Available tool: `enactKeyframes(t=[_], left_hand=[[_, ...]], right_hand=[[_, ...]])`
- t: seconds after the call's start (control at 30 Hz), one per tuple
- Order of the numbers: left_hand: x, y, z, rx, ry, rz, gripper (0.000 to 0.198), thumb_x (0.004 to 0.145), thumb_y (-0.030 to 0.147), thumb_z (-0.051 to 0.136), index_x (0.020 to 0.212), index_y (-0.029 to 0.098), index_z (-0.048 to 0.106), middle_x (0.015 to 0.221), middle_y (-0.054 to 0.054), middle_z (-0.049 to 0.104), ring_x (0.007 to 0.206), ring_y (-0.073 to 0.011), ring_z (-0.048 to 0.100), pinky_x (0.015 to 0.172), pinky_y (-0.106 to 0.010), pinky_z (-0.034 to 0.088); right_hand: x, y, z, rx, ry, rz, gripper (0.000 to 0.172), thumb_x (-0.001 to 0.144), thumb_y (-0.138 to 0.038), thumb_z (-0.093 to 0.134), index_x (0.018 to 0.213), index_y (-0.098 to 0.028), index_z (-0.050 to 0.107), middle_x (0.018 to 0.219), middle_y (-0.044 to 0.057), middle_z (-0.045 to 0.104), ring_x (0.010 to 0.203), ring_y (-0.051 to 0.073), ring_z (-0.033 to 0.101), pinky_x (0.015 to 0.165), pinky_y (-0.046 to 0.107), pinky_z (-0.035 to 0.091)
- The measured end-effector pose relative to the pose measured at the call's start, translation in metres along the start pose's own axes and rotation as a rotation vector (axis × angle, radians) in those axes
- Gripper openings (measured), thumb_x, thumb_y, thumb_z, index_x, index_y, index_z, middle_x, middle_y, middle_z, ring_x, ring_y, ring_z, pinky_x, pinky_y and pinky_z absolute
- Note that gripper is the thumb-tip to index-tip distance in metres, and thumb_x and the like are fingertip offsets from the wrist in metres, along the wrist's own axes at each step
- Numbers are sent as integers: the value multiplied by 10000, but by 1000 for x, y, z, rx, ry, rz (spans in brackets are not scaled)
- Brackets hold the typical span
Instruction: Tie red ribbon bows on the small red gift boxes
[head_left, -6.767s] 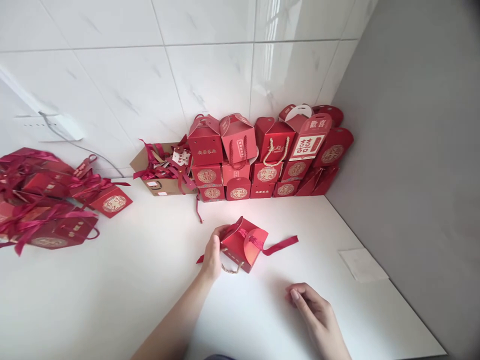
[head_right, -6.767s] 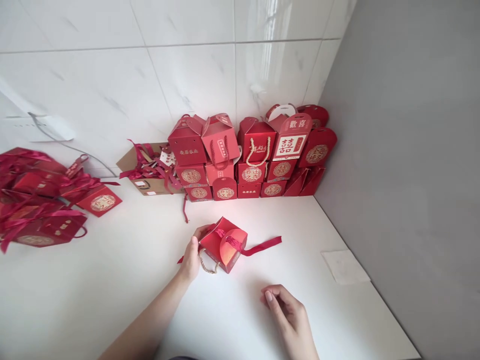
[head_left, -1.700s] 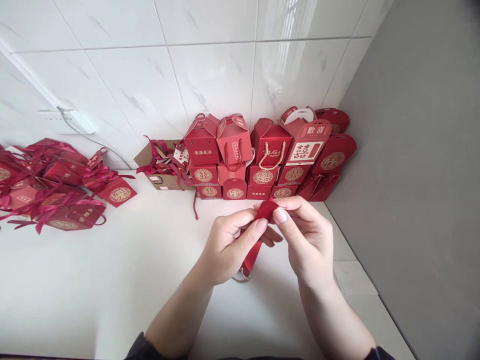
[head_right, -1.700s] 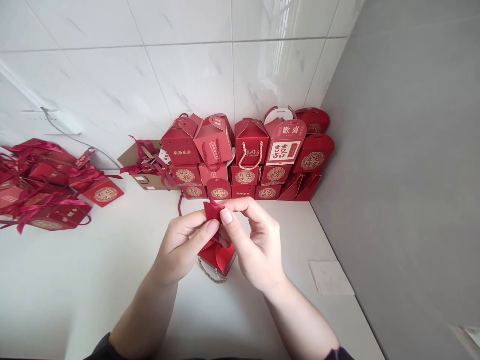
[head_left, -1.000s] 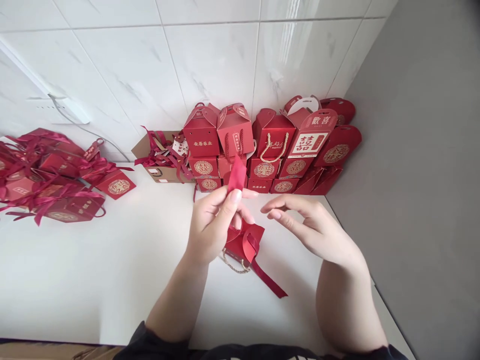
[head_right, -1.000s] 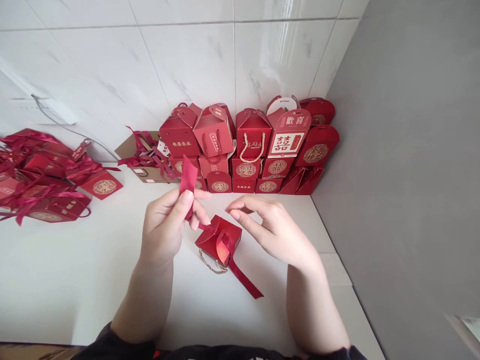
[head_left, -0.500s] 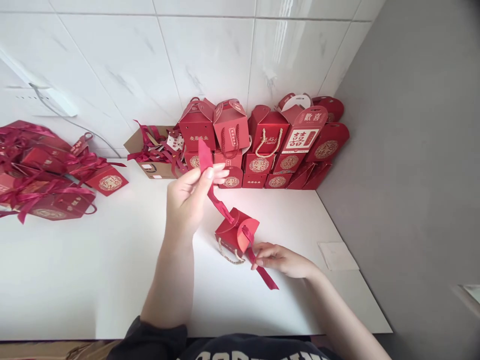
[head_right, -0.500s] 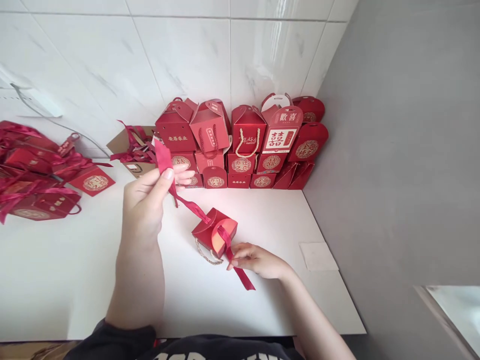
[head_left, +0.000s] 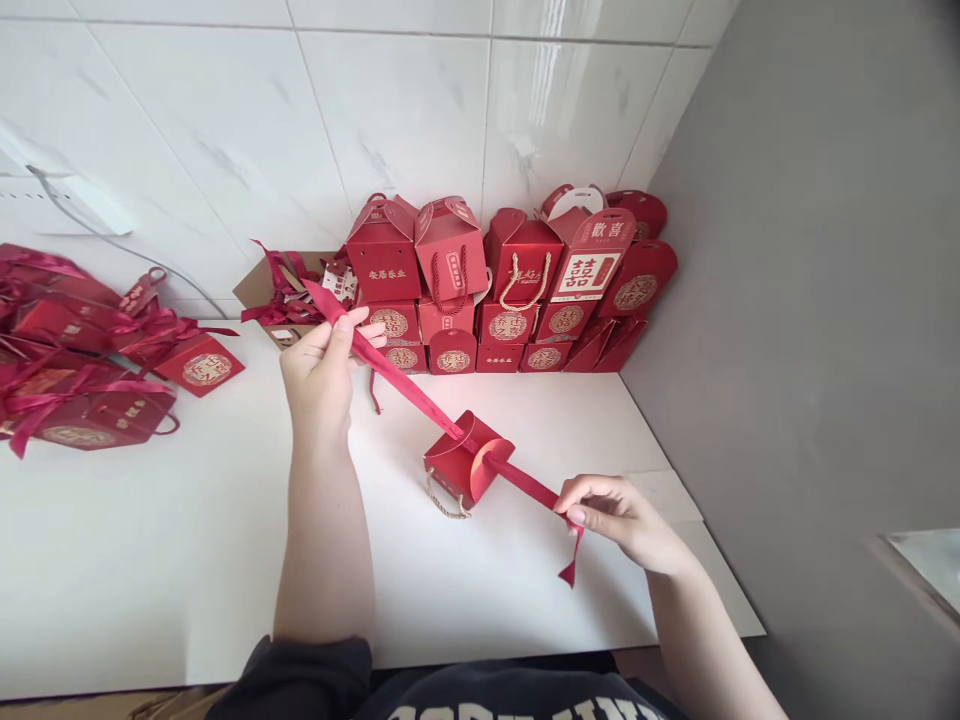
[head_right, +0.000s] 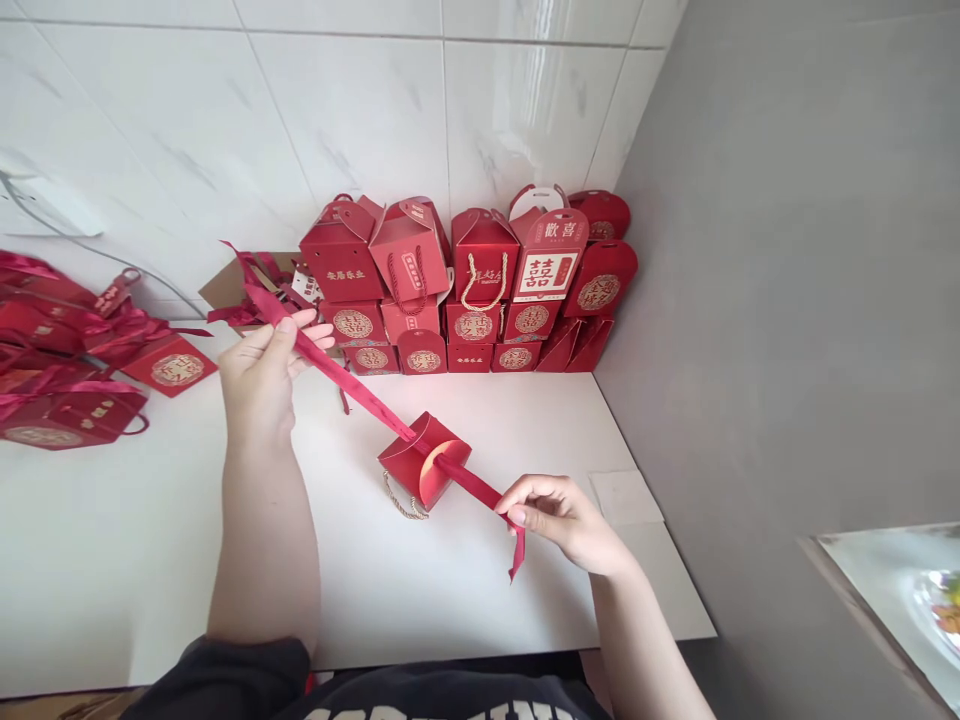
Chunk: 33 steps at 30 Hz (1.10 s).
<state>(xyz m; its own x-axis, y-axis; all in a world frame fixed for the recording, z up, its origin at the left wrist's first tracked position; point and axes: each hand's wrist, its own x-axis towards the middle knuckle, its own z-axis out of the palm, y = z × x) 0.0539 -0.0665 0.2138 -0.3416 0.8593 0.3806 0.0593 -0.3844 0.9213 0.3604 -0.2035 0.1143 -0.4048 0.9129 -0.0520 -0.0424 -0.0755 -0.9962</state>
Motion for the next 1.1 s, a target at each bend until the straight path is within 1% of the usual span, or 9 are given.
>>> enactKeyframes(t=[0.1, 0.17, 0.33, 0.43, 0.6, 0.7, 0.77, 0.87, 1.1], left_hand=[[4, -9, 3, -35, -10, -35, 377, 835, 450, 626, 1033, 145, 721, 946, -112, 754, 857, -225, 728, 792, -342, 598], [0, -6, 8, -60, -45, -46, 376, 842, 444, 619, 1063, 154, 711, 941, -110, 756, 864, -227, 729, 797, -343, 595], [-24, 19, 25, -147, -178, -84, 366, 858, 426, 608, 1099, 165, 696, 915, -104, 761, 844, -230, 733, 755, -332, 596], [-39, 32, 32, -167, -225, -115, 365, 870, 441, 588, 1071, 162, 708, 895, -106, 763, 827, -236, 735, 718, -326, 597], [-57, 44, 38, -197, -314, -171, 379, 884, 457, 563, 1091, 175, 710, 974, -113, 756, 913, -255, 721, 745, -336, 590], [-65, 46, 41, -241, -365, -182, 350, 898, 422, 561, 1118, 190, 703, 1037, -107, 744, 969, -256, 705, 785, -345, 580], [-70, 46, 43, -261, -405, -202, 331, 905, 398, 559, 1127, 197, 700, 1070, -100, 736, 988, -253, 696, 808, -346, 572], [-75, 45, 47, -304, -449, -242, 317, 919, 379, 539, 1137, 207, 692, 1094, -93, 728, 1002, -248, 687, 811, -348, 565], [-82, 38, 60, -374, -409, -273, 294, 942, 380, 493, 1079, 221, 699, 1090, -90, 724, 1029, -251, 670, 794, -359, 553]], right_hand=[[3, -10, -1, 70, -44, -104, 136, 914, -198, 593, 917, -208, 729, 778, 28, 678, 726, 125, 628, 682, 259, 498], [10, -26, 2, 64, -95, -201, 195, 933, -168, 552, 954, -217, 739, 853, 51, 711, 783, 147, 658, 720, 291, 518], [42, -81, 20, -158, -101, -354, 211, 873, -101, 620, 985, -228, 747, 901, 54, 743, 840, 172, 687, 753, 306, 531], [62, -101, 38, -190, -94, -435, 185, 842, -113, 662, 962, -224, 749, 888, 45, 745, 819, 175, 685, 747, 309, 530], [84, -108, 62, -39, 6, -492, 53, 831, -180, 687, 833, -202, 735, 768, 24, 725, 663, 147, 644, 632, 283, 515], [91, -108, 68, 18, 117, -501, 263, 884, -275, 631, 639, -185, 660, 610, -1, 646, 579, 118, 583, 570, 251, 475], [93, -108, 70, -10, 173, -495, 348, 899, -315, 611, 579, -178, 608, 550, -14, 590, 543, 100, 532, 540, 233, 438], [97, -107, 73, -81, 235, -454, 369, 894, -352, 612, 573, -174, 584, 515, -27, 535, 493, 83, 452, 494, 223, 384], [104, -105, 80, -122, 419, -437, 421, 901, -397, 585, 543, -178, 548, 482, -24, 506, 460, 86, 418, 475, 229, 388]])
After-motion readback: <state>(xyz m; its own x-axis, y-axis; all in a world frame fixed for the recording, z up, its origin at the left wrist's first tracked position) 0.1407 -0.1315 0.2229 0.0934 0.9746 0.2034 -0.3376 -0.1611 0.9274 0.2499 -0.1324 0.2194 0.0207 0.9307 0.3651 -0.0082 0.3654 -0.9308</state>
